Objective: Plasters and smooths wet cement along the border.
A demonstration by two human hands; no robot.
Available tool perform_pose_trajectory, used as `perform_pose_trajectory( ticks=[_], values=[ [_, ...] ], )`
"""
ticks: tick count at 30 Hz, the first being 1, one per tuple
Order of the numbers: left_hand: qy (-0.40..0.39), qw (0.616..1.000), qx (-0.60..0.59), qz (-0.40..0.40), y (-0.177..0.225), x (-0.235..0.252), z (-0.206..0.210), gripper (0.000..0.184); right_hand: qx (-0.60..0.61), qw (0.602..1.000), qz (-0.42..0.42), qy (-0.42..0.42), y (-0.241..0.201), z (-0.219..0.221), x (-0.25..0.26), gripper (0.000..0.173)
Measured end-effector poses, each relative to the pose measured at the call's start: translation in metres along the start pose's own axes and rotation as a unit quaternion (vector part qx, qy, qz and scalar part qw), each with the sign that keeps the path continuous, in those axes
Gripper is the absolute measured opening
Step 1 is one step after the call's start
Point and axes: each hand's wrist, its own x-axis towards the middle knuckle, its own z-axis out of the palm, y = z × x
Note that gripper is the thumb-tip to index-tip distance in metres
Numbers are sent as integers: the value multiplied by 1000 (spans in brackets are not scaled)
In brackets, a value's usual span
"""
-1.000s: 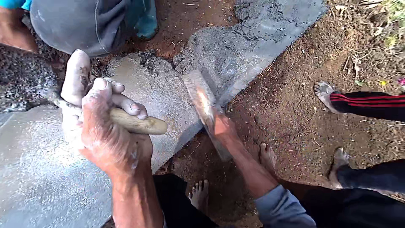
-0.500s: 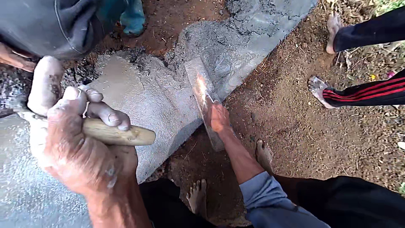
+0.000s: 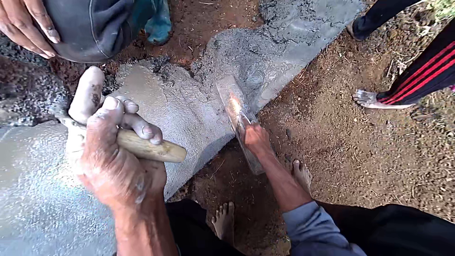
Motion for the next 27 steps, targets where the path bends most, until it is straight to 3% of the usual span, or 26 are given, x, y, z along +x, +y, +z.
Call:
perform_pose_trajectory(
  ticks=[3,7,12,17,22,27],
  values=[
    [-4,1000,-8,-7,0,-2,2,36,33,999,7,18,-5,-7,14,48],
    [-7,1000,-10,-9,-5,2,4,37,22,999,0,-42,-10,15,-39,49],
    [-22,999,-28,-25,-5,-1,10,38,38,999,-24,7,-22,4,8,46],
    [-26,999,-14,-25,-10,3,6,36,5,999,-4,-50,-15,11,-32,50],
    [-33,998,-21,-43,-12,2,7,39,18,1000,13,19,-7,-3,25,48],
    [-36,998,-22,-43,-14,5,3,38,16,999,29,-21,-4,0,-13,50]
  ],
)
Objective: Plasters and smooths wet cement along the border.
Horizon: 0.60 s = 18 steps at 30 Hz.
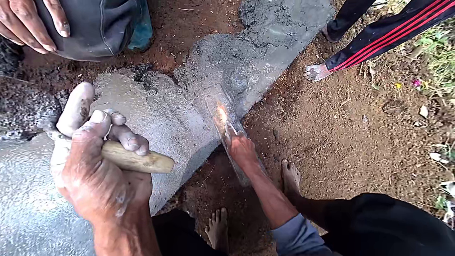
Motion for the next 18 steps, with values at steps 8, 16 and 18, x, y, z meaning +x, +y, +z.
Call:
perform_pose_trajectory(
  ticks=[8,16,18],
  values=[
    [-7,1000,3,0,-2,0,6,38,23,999,8,35,10,-14,23,48],
    [-11,1000,-2,-6,-1,-3,10,40,16,996,6,89,31,-21,48,48],
    [3,1000,-2,-3,-1,0,11,39,11,997,20,78,45,-22,41,48]
  ],
)
